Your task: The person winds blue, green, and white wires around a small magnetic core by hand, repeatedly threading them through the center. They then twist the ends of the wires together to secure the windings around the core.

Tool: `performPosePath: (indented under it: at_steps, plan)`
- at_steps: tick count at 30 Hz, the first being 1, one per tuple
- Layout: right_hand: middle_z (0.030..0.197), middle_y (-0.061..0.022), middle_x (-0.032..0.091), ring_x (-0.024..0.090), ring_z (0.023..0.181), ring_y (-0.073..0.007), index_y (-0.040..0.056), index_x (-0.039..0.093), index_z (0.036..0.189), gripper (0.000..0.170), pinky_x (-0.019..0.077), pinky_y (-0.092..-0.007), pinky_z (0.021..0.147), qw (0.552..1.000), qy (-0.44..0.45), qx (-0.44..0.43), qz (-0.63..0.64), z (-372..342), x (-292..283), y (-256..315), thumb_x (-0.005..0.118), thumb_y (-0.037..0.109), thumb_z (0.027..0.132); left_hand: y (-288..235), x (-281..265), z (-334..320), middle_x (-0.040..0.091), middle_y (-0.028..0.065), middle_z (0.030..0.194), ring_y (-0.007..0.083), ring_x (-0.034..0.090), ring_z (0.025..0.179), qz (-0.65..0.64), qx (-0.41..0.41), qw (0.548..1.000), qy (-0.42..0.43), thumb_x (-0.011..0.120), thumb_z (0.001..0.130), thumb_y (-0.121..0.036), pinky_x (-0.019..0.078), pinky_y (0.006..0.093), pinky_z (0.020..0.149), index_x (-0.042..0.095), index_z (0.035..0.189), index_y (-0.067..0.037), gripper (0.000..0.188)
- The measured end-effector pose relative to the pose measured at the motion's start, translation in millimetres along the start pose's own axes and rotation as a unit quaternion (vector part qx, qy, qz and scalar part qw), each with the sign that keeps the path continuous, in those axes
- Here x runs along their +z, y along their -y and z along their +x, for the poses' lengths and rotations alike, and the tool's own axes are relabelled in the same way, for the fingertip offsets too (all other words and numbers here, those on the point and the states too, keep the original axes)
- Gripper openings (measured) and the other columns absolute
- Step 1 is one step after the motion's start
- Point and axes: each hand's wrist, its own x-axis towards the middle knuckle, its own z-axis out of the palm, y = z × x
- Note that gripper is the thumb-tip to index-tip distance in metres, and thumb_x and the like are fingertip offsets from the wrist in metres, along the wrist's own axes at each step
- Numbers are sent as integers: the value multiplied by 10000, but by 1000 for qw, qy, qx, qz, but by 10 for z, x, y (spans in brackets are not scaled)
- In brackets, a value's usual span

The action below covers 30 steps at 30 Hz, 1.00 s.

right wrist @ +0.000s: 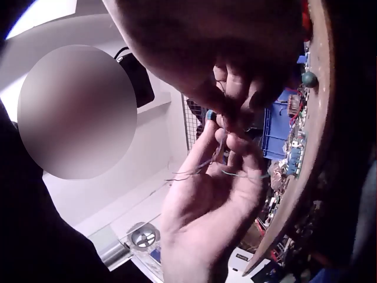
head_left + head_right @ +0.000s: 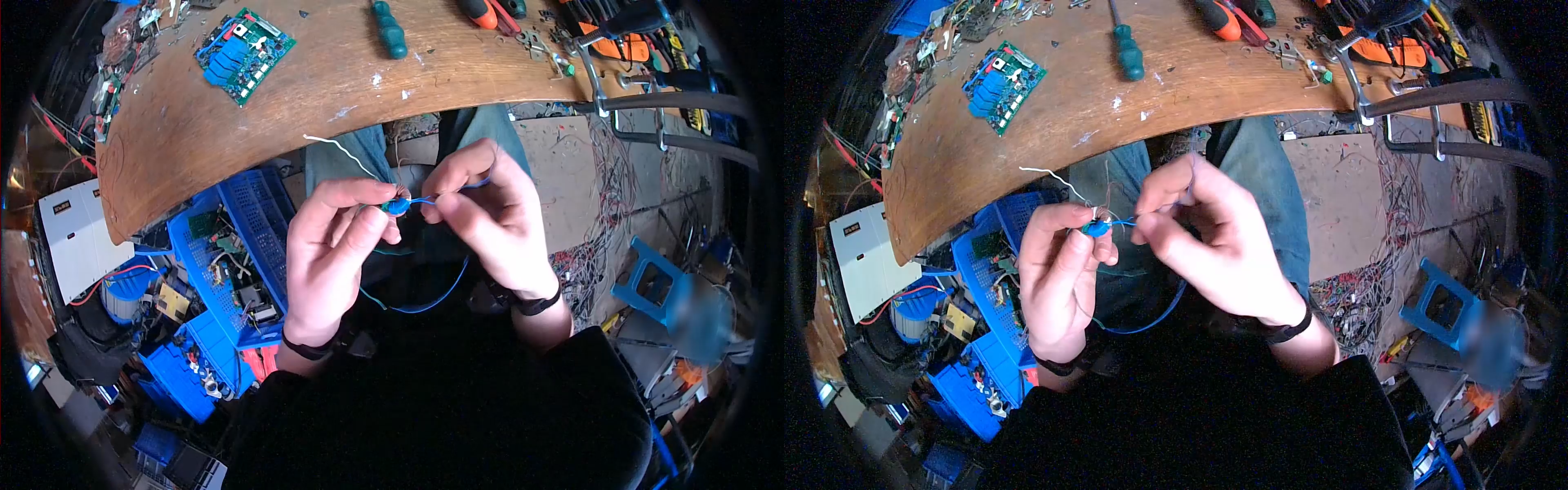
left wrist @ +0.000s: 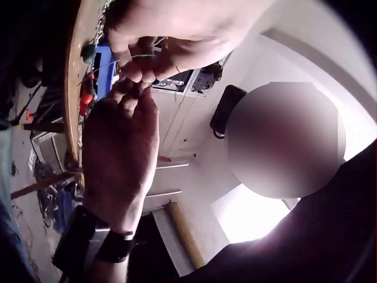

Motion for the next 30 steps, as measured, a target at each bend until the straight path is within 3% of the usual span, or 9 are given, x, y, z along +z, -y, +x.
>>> performPosePath:
  at_steps: [5, 9, 11, 15, 18, 20, 24, 28, 30]
  plan:
    - [978, -47, 623, 608, 781, -90, 20, 565, 1048, 155, 487, -233, 702, 978, 63, 134, 148, 14, -205, 103, 585, -48, 910, -6, -46, 24, 638, 122, 1117, 84, 461, 701, -86, -54, 995, 25, 475, 1036, -60, 402, 225, 616, 553, 1232, -22, 214]
    - [973, -29, 628, 602, 814, -87, 27, 577, 1052, 162, 485, -230, 728, 969, 97, 128, 186, 44, -255, 76, 605, -45, 910, -18, -88, 33, 638, 114, 1112, 63, 418, 684, -114, -69, 990, 51, 495, 1020, -51, 323, 211, 575, 554, 1237, -20, 227]
    - [968, -17, 636, 598, 848, -83, 31, 591, 1051, 166, 477, -224, 762, 986, 103, 78, 105, 50, -229, 72, 632, -39, 906, 21, -115, 24, 643, 116, 1111, 66, 430, 697, -89, -49, 994, 51, 505, 1017, -52, 327, 214, 585, 553, 1236, -16, 227]
    - [931, -12, 638, 598, 842, -82, 33, 603, 1015, 137, 473, -219, 766, 989, 82, 96, 73, 68, -278, 81, 667, -4, 900, 2, -119, 5, 661, 116, 1096, 76, 481, 759, -12, -23, 1000, 17, 542, 1009, -51, 348, 226, 628, 572, 1212, -10, 209]
    - [895, -22, 638, 589, 781, -78, 37, 599, 987, 101, 457, -212, 713, 989, 57, 76, 117, 60, -372, 72, 664, 24, 910, 3, -109, 30, 685, 124, 1066, 80, 481, 769, 19, 13, 999, -27, 552, 1003, -44, 357, 244, 661, 592, 1190, -10, 194]
    - [807, -29, 617, 540, 705, -71, 44, 575, 931, 85, 381, -205, 621, 989, -5, 110, 103, 72, -374, 197, 657, 52, 913, -6, -197, 57, 674, 130, 1076, 108, 513, 795, 35, 36, 999, -15, 541, 1009, -56, 406, 270, 712, 587, 1179, -7, 183]
    - [799, -44, 592, 552, 733, -116, 46, 583, 916, 89, 408, -243, 654, 988, 33, 15, 149, 69, -545, 166, 659, 27, 873, -58, -132, 59, 654, 120, 1125, 147, 618, 965, 8, 59, 998, -33, 587, 984, -40, 494, 290, 828, 596, 1137, 2, 159]
    - [909, -81, 666, 626, 895, -176, 6, 648, 878, 73, 486, -321, 810, 972, 198, 53, -113, 125, -584, 295, 701, 56, 879, -81, -40, 41, 598, 78, 1081, 129, 579, 898, 36, 65, 996, -44, 582, 993, -59, 489, 278, 810, 543, 1130, -30, 145]
    - [928, -85, 681, 636, 907, -177, -3, 652, 877, 119, 493, -326, 831, 972, 147, -6, -182, 180, -505, 209, 697, 100, 915, -96, -1, 46, 606, 77, 1082, 117, 578, 910, 82, 59, 994, -43, 604, 978, -33, 476, 250, 800, 521, 1161, -34, 201]
